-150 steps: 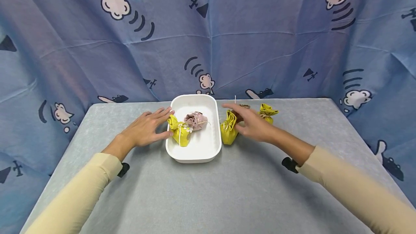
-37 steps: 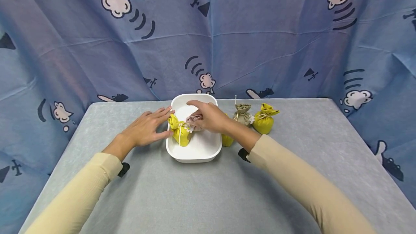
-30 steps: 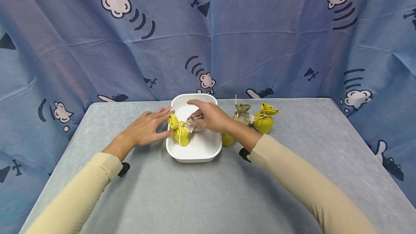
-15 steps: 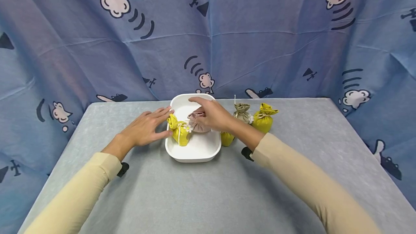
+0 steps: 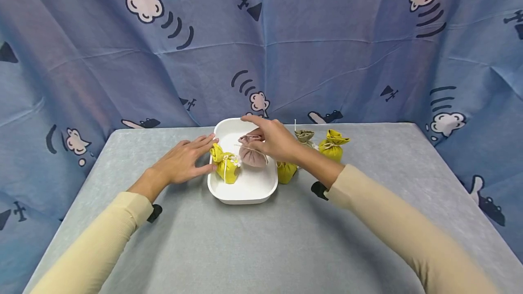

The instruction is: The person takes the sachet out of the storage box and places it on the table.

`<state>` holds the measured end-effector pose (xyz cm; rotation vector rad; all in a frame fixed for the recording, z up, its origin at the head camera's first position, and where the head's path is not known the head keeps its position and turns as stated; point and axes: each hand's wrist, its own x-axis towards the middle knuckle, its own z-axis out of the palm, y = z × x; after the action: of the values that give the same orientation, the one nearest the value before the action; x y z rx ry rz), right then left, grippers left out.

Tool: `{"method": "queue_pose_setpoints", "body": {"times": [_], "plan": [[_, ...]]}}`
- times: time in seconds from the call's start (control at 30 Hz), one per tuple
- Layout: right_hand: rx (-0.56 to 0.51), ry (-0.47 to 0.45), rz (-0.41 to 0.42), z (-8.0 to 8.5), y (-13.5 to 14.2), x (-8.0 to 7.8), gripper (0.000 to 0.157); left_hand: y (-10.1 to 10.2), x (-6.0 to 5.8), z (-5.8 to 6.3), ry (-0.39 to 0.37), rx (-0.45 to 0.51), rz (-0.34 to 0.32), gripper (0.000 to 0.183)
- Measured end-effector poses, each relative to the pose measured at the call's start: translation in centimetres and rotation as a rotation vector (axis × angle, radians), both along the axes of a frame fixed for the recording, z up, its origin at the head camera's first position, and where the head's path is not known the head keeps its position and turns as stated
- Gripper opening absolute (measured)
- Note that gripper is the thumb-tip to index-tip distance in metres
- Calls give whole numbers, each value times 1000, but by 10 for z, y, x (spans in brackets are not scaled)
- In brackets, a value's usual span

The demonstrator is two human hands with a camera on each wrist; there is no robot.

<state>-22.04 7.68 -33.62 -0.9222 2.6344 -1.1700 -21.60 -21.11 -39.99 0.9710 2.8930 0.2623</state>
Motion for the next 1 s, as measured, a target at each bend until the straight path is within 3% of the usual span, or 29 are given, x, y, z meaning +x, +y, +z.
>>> {"method": "queue_pose_setpoints", "body": {"times": [0.27,0.57,0.73,1.0], "plan": [[-29,30,30,17,10,6,64,0,0,-1,-8,2,4,81],[-54,180,55,35,25,12,63,0,0,-2,6,16,-4,82],[-53,219,70,45,34,18,66,0,0,-3,18,24,-9,80],[-66,283,20,54,54,26,64,0,-1,-3,26,28,-11,79]]}}
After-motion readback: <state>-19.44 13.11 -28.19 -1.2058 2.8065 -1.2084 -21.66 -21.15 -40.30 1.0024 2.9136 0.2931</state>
